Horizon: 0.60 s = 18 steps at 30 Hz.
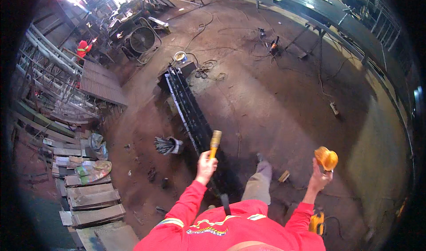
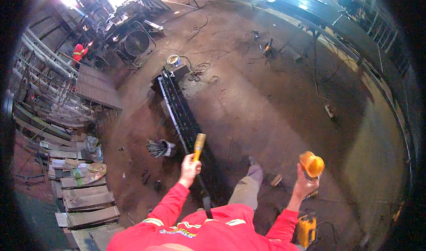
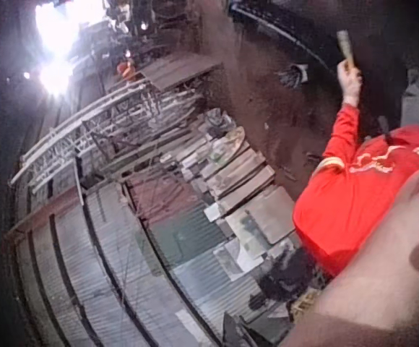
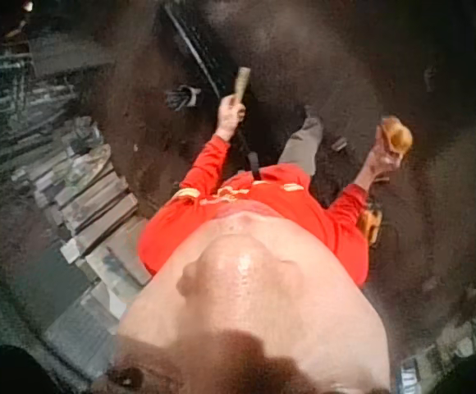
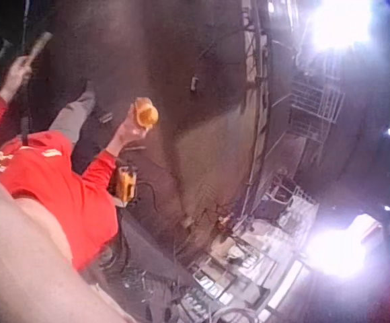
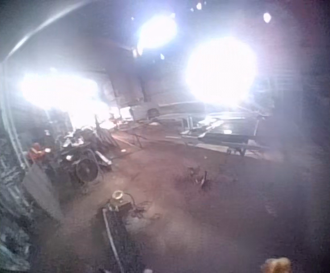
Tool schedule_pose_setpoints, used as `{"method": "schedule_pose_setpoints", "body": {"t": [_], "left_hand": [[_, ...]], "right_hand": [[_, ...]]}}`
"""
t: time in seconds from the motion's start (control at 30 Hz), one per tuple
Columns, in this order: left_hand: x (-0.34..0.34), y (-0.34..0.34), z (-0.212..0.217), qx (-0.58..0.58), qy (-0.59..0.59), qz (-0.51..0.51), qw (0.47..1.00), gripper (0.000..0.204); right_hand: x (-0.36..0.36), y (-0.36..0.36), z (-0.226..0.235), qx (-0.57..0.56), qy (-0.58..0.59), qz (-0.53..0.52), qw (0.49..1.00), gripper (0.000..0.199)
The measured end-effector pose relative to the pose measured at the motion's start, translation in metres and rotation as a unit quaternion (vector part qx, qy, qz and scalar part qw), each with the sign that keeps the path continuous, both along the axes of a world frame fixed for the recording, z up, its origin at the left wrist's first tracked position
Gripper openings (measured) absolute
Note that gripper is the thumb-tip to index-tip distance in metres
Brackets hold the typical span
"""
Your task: The person pours a yellow liquid from a bottle into a small cup and uses a brush to apply the liquid to a large, curved metal structure. The person repeatedly dips the brush into the cup to reload the coating and continues to apply it to the metal surface.
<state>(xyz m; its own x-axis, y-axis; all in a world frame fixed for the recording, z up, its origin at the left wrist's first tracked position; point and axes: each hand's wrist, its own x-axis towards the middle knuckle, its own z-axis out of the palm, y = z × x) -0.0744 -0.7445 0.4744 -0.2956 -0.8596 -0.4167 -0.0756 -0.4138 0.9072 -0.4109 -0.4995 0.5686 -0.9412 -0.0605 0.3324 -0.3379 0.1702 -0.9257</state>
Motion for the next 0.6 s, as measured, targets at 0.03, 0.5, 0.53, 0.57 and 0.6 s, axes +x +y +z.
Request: {"method": "schedule_pose_setpoints", "body": {"t": [0.03, 0.5, 0.53, 0.57, 0.6], "left_hand": [[-0.002, -0.017, 0.007, 0.012, 0.034, 0.032, 0.999, 0.042], [0.003, -0.026, 0.039, -0.059, -0.187, 0.438, 0.877, 0.040], [0.003, -0.025, 0.035, -0.064, -0.185, 0.435, 0.879, 0.040], [0.004, -0.025, 0.033, -0.073, -0.184, 0.431, 0.880, 0.041], [0.002, -0.025, 0.032, -0.080, -0.183, 0.426, 0.883, 0.041]], "right_hand": [[-0.025, -0.022, -0.005, -0.009, 0.007, 0.028, 1.000, 0.035], [-0.251, -0.265, 0.064, -0.035, 0.062, 0.355, 0.932, 0.039], [-0.245, -0.274, 0.067, -0.025, 0.055, 0.362, 0.930, 0.040], [-0.239, -0.284, 0.061, -0.020, 0.054, 0.360, 0.931, 0.040], [-0.233, -0.292, 0.056, -0.011, 0.053, 0.357, 0.932, 0.040]]}}
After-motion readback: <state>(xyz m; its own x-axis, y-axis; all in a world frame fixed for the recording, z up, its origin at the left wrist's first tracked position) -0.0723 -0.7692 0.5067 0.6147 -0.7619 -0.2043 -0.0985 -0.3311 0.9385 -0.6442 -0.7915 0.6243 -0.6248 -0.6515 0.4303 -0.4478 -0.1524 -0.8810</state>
